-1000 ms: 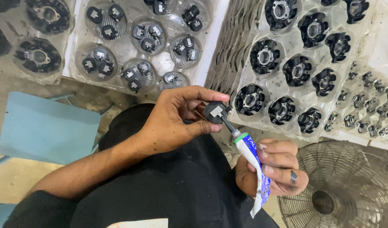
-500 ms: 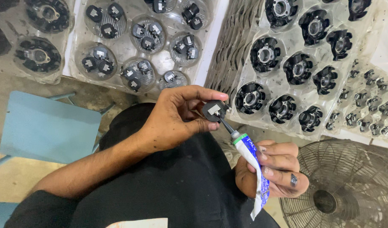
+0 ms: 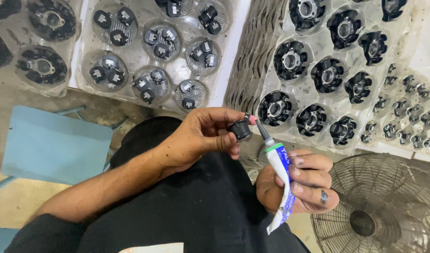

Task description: The person picks black rotor-like components from blister trays, applies adhesive from a tube onto each component, and places the treated components back into the trays, working through them one at a time.

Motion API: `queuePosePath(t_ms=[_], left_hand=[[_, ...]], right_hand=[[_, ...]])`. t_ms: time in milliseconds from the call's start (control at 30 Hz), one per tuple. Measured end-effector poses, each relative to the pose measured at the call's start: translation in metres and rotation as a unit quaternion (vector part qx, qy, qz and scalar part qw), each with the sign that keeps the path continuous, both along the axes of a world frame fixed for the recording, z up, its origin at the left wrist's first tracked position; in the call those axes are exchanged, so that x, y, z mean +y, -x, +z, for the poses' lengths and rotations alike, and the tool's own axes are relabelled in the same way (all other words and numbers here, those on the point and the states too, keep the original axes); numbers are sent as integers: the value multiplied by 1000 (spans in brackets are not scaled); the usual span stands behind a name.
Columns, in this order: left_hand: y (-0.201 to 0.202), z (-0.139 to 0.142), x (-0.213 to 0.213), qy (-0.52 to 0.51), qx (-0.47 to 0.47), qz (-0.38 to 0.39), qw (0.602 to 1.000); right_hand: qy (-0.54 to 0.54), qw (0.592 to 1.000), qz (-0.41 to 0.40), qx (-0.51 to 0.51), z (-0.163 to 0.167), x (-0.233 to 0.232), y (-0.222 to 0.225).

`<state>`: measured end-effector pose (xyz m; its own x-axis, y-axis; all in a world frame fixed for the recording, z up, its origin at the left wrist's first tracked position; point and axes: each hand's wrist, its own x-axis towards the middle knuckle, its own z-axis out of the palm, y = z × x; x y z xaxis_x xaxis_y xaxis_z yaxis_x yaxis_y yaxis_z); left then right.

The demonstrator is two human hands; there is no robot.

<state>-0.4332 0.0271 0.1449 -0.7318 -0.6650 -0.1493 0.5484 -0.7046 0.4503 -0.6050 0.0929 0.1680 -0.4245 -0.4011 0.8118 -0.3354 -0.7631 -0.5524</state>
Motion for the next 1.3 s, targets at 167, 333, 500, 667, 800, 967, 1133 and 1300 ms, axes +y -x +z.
queuePosePath(t_ms=[167, 333, 500, 667, 800, 967, 1133, 1300], left_hand=[[-2, -3, 2, 48, -10, -13, 999], [-1, -7, 3, 36, 6, -24, 999], [1, -9, 4, 11, -5, -30, 999], [-2, -7, 2, -2, -2, -53, 999], [-4, -4, 0, -35, 18, -67, 997], [-2, -7, -1, -59, 31, -64, 996], [-11, -34, -21, 127, -210, 141, 959], [-24, -84, -41, 267, -435, 197, 837]], right_hand=[[-2, 1000, 8, 11, -4, 3, 0], [-3, 999, 29, 24, -3, 1, 1], [-16, 999, 24, 14, 3, 4, 0], [-17, 998, 38, 45, 3, 4, 1], [-35, 996, 56, 52, 6, 5, 4], [-71, 991, 40, 109, 10, 4, 14], [-48, 998, -5, -43, 1, 4, 19], [-48, 997, -4, -65, -7, 7, 29]])
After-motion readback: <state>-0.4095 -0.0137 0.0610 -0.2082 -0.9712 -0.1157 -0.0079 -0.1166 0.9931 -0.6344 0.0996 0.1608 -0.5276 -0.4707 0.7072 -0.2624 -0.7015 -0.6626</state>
